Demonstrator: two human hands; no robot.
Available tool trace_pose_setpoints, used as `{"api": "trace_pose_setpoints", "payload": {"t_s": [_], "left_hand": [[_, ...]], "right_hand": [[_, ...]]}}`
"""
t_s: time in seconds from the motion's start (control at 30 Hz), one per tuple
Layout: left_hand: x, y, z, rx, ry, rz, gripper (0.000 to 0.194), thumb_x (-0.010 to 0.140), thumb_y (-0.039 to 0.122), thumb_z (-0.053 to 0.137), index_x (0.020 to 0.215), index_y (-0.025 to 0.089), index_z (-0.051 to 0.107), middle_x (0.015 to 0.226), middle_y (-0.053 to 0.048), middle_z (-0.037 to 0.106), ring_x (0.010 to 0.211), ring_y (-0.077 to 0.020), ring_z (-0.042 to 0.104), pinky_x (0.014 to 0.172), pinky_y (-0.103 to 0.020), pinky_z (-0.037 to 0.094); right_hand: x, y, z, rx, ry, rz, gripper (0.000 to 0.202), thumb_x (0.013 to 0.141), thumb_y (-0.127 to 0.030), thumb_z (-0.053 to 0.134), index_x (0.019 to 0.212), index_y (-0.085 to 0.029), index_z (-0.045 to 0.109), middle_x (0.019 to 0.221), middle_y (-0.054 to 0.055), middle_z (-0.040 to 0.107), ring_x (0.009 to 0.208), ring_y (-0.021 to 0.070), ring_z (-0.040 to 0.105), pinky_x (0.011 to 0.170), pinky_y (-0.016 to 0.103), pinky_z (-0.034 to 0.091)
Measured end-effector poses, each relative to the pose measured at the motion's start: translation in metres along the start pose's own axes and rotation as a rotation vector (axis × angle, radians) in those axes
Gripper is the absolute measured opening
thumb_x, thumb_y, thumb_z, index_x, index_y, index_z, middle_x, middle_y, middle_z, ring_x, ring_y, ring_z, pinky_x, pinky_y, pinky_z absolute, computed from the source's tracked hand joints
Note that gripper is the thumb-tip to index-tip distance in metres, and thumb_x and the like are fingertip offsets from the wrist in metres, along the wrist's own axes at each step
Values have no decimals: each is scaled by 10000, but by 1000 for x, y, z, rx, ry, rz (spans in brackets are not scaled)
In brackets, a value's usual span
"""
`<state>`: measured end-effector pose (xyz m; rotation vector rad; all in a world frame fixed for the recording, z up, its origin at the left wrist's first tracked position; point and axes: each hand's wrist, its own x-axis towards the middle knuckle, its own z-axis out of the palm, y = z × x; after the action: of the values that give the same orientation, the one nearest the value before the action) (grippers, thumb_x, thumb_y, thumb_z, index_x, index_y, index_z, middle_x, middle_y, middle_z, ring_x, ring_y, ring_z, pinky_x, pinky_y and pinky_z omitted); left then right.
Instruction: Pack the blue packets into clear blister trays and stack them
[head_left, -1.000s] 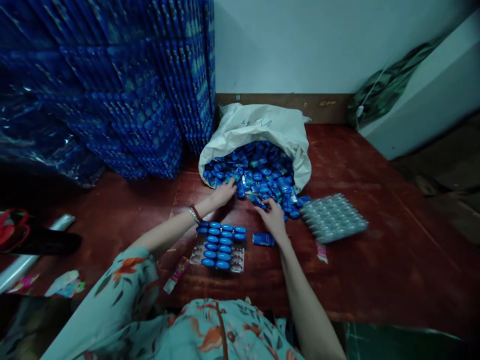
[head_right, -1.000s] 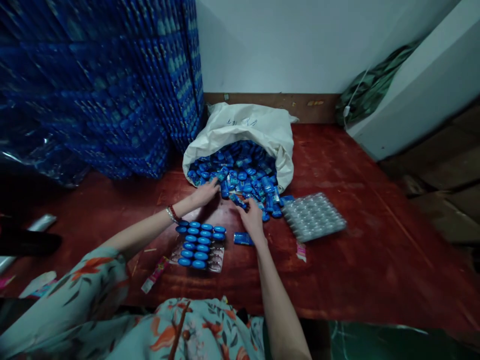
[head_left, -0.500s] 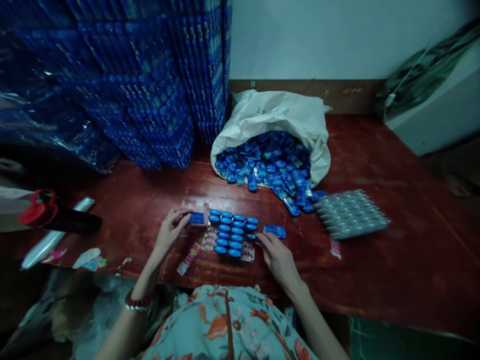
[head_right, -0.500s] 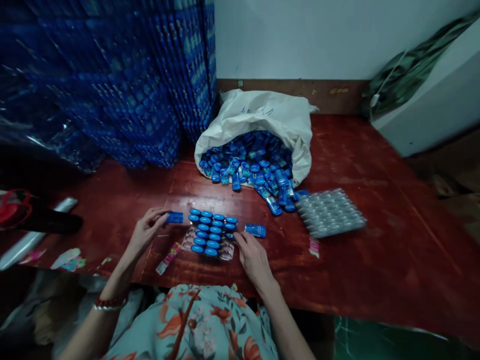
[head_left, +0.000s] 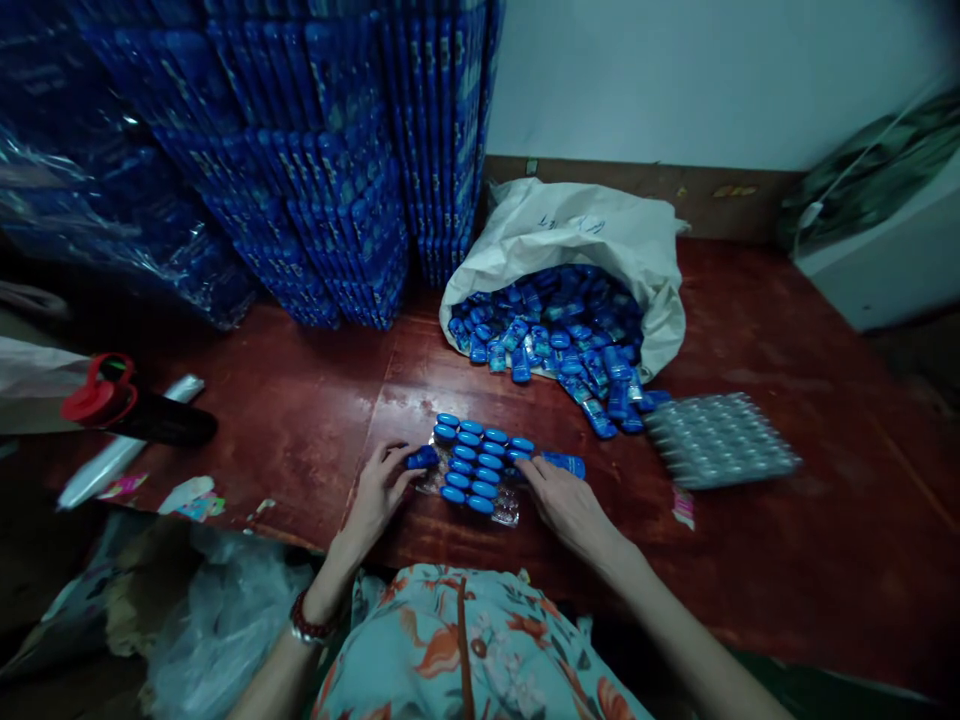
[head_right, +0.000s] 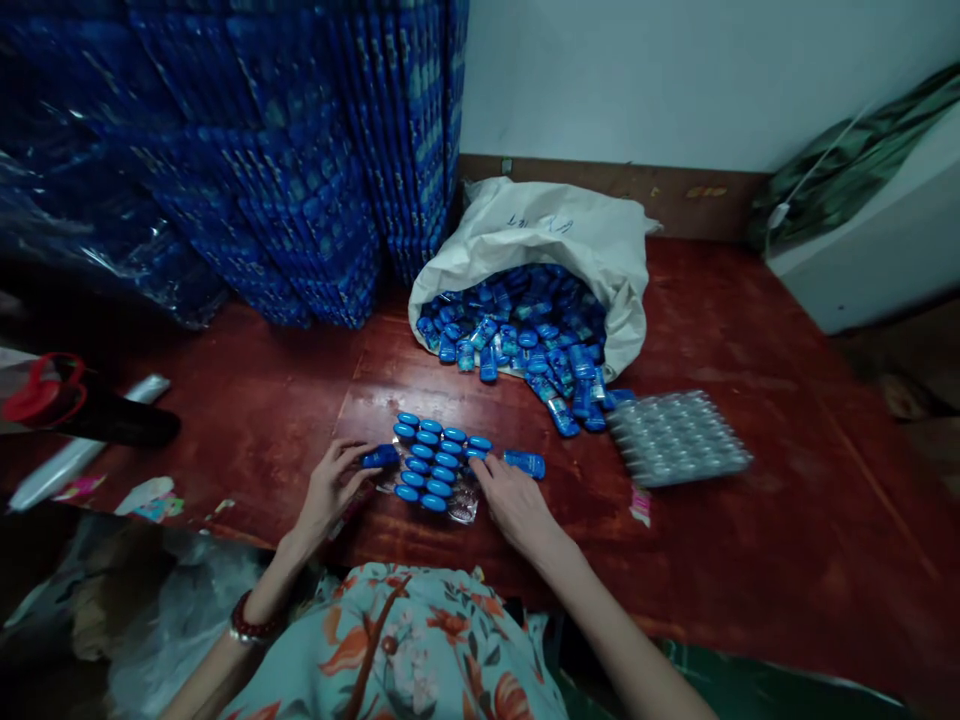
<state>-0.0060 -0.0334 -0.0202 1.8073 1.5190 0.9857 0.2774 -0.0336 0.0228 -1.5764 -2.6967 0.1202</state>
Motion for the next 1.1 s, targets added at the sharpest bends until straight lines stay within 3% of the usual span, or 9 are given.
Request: {"api": "trace_pose_setpoints", "payload": {"t_s": [0.17,0.33,0.47,0.67,0.77,0.83,0.97,1.1], "left_hand": [[10,1,12,272,-118,164,306,905,207,411,1188,217,525,1214,-105,475,1031,-198,568,831,-318,517],[16,2,6,532,-296,249,413,862,65,355,1248,185,442,1153,-112,513,999,-193,572,820,-317,511],[25,16,-2,704,-487,271,495,795,-26,341,1254,142,421,1120,-117,534,994,-201,567,803,-313,519],[42,38,13,947,-675,345,339,801,-35,339,1041,98,537,985,-130,556,807,-215,609,636,-309,542],[44,37,17,961,-670,389,343,811,-25,310,1041,82,541,985,-159,565,823,-243,613,601,-314,542],[43,30,14,928,-661,441,352,815,-11,333,1092,90,524,1016,-161,570,867,-249,614,622,-313,543],[43,9,3,794,-518,599,416,830,22,371,1231,120,423,1100,-147,568,880,-211,617,655,-285,526],[55,10,-14,721,-300,774,216,905,175,402,1089,131,507,1027,-130,595,884,-210,587,721,-311,497]], "right_hand": [[-11,2,19,216,245,55,238,922,-217,381,1085,-166,547,962,86,611,872,182,603,732,283,511],[-18,-8,30,129,358,38,347,896,-100,334,1175,-153,534,1055,120,591,955,197,579,777,302,514],[-15,-14,29,15,311,-63,356,856,-30,358,1144,-118,548,976,124,598,864,199,569,721,305,497],[8,-14,6,-52,89,-124,211,842,-41,447,959,-151,584,847,68,594,773,182,553,663,288,438],[14,-12,2,-35,34,-110,184,849,-57,455,912,-167,589,853,61,602,773,175,558,667,283,423],[13,-13,7,-54,61,-91,203,852,-59,457,951,-167,598,879,70,612,783,171,567,670,277,420],[2,-17,21,-131,250,-9,235,884,-147,477,1087,-177,592,895,79,629,728,161,582,631,267,417],[-8,-9,19,-50,439,69,287,916,-240,454,1174,-182,566,850,51,622,699,136,583,635,243,435]]}}
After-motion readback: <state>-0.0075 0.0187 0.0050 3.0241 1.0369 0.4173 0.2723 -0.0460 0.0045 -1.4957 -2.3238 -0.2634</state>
